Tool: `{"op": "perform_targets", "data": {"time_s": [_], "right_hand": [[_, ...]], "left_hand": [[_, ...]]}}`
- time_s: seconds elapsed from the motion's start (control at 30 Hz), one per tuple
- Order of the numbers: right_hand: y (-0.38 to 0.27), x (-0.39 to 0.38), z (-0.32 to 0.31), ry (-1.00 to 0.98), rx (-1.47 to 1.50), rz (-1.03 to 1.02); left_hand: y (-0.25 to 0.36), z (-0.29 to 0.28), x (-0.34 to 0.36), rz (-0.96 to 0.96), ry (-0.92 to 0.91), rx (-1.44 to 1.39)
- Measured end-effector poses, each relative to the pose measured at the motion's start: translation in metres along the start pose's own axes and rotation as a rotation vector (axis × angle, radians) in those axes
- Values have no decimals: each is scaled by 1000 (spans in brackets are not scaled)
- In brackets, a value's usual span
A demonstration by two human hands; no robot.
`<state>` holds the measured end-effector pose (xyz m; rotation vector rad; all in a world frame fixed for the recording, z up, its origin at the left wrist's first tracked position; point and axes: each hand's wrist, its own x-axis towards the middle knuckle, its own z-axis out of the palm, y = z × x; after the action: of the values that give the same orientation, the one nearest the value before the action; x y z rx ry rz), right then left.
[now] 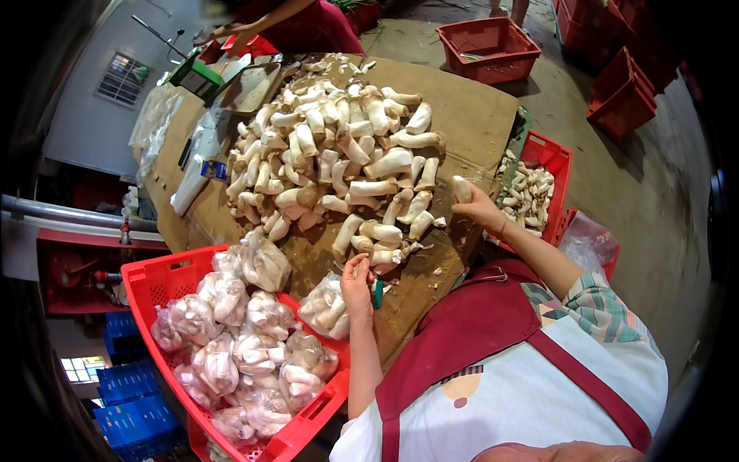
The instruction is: The person sorts mushrooms on a table, trims their stems, and places them into plastic bags one at a time.
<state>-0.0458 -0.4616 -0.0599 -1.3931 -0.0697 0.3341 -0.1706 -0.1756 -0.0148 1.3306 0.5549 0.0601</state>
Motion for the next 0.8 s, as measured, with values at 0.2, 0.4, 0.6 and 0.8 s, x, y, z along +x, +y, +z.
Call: {"op": "perform_targets", "data": {"time_s": [0.2, 0.4, 0.6, 0.8], "right_hand": [[-11, 42, 37, -178, -1078, -718], [7, 67, 38, -361, -1415, -890], [-10, 47, 16, -354, -1130, -626], [-48, -17, 17, -314, -13, 328]], "left_hand": [[-8, -1, -12, -71, 31, -33], [-13, -7, -20, -47, 54, -20], [-14, -7, -27, -56, 55, -21], [-15, 12, -28, -14, 26, -178]]}}
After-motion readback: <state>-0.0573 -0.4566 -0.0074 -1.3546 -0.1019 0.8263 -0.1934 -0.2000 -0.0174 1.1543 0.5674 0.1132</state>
